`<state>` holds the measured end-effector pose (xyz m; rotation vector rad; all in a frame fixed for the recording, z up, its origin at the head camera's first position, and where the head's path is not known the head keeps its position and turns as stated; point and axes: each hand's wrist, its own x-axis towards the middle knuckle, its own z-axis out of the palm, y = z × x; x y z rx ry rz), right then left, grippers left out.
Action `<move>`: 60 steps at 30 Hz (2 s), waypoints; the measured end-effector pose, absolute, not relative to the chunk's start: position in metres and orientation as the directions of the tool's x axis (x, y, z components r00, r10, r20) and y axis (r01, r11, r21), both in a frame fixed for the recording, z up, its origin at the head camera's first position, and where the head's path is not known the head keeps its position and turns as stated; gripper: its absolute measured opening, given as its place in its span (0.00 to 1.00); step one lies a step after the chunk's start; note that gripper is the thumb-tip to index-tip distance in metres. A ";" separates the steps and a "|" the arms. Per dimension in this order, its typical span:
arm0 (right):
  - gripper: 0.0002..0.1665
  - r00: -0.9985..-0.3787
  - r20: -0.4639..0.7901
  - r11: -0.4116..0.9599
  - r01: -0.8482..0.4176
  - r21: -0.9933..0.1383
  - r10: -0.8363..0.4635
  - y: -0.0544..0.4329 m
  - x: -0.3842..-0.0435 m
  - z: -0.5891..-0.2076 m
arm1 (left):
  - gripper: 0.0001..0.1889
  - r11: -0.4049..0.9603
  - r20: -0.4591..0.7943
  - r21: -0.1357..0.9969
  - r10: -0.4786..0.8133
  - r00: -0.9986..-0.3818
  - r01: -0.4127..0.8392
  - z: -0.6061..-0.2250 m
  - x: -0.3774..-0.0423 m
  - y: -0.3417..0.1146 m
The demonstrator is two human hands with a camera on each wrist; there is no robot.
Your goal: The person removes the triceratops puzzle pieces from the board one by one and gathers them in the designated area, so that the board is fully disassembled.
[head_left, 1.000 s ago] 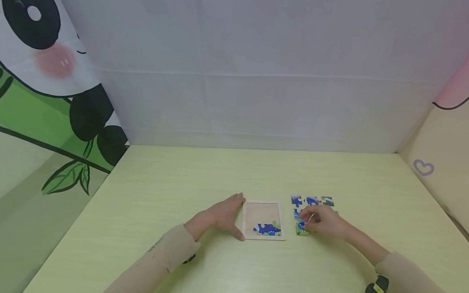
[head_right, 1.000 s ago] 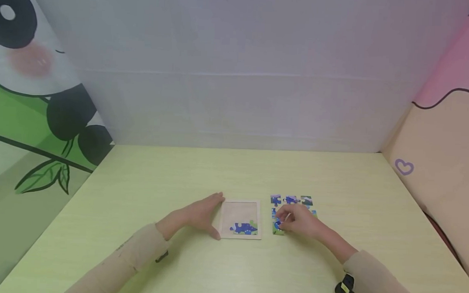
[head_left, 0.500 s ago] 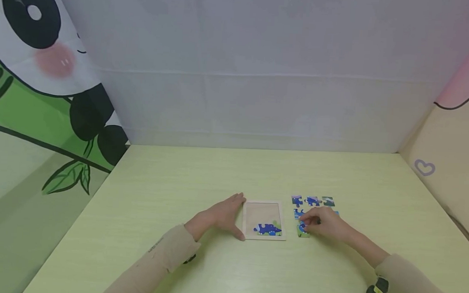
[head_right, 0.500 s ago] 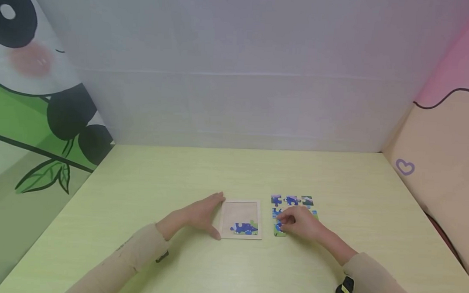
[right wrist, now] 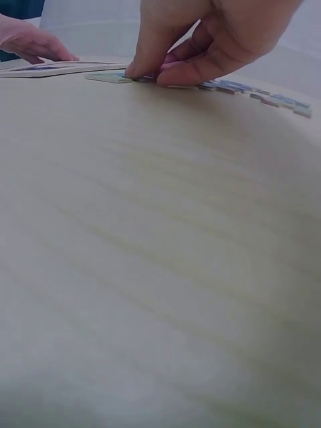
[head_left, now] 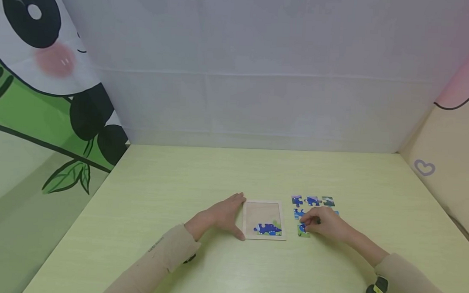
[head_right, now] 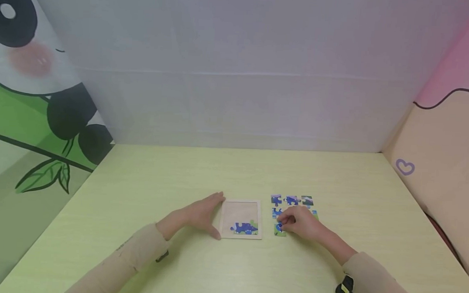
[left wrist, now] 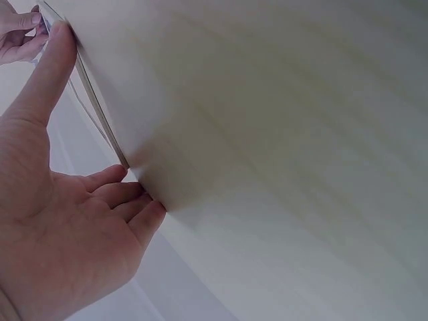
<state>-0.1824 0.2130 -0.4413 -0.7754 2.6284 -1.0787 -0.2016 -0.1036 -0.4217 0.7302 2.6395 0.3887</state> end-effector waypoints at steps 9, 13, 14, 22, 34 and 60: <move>0.09 -0.833 0.026 0.602 -0.421 -0.679 -0.553 0.214 -0.183 -0.436 | 0.59 0.821 -0.273 0.356 0.548 -0.791 0.446 -0.423 -0.202 -0.104; 0.09 -0.836 0.016 0.622 -0.421 -0.660 -0.549 0.209 -0.184 -0.430 | 0.59 0.817 -0.271 0.364 0.552 -0.788 0.447 -0.422 -0.202 -0.104; 0.09 -0.834 0.015 0.621 -0.423 -0.660 -0.552 0.208 -0.185 -0.429 | 0.59 0.816 -0.270 0.366 0.553 -0.788 0.447 -0.422 -0.202 -0.104; 0.10 -0.799 0.036 0.579 -0.464 -0.670 -0.600 0.181 -0.191 -0.427 | 0.59 0.826 -0.285 0.362 0.540 -0.792 0.433 -0.423 -0.202 -0.105; 0.14 -0.772 -0.019 0.530 -0.419 -0.738 -0.636 0.138 -0.191 -0.433 | 0.58 0.822 -0.281 0.366 0.544 -0.790 0.436 -0.423 -0.202 -0.105; 0.14 -0.723 -0.060 0.567 -0.485 -0.666 -0.688 0.111 -0.186 -0.431 | 0.58 0.813 -0.272 0.398 0.546 -0.792 0.425 -0.423 -0.202 -0.105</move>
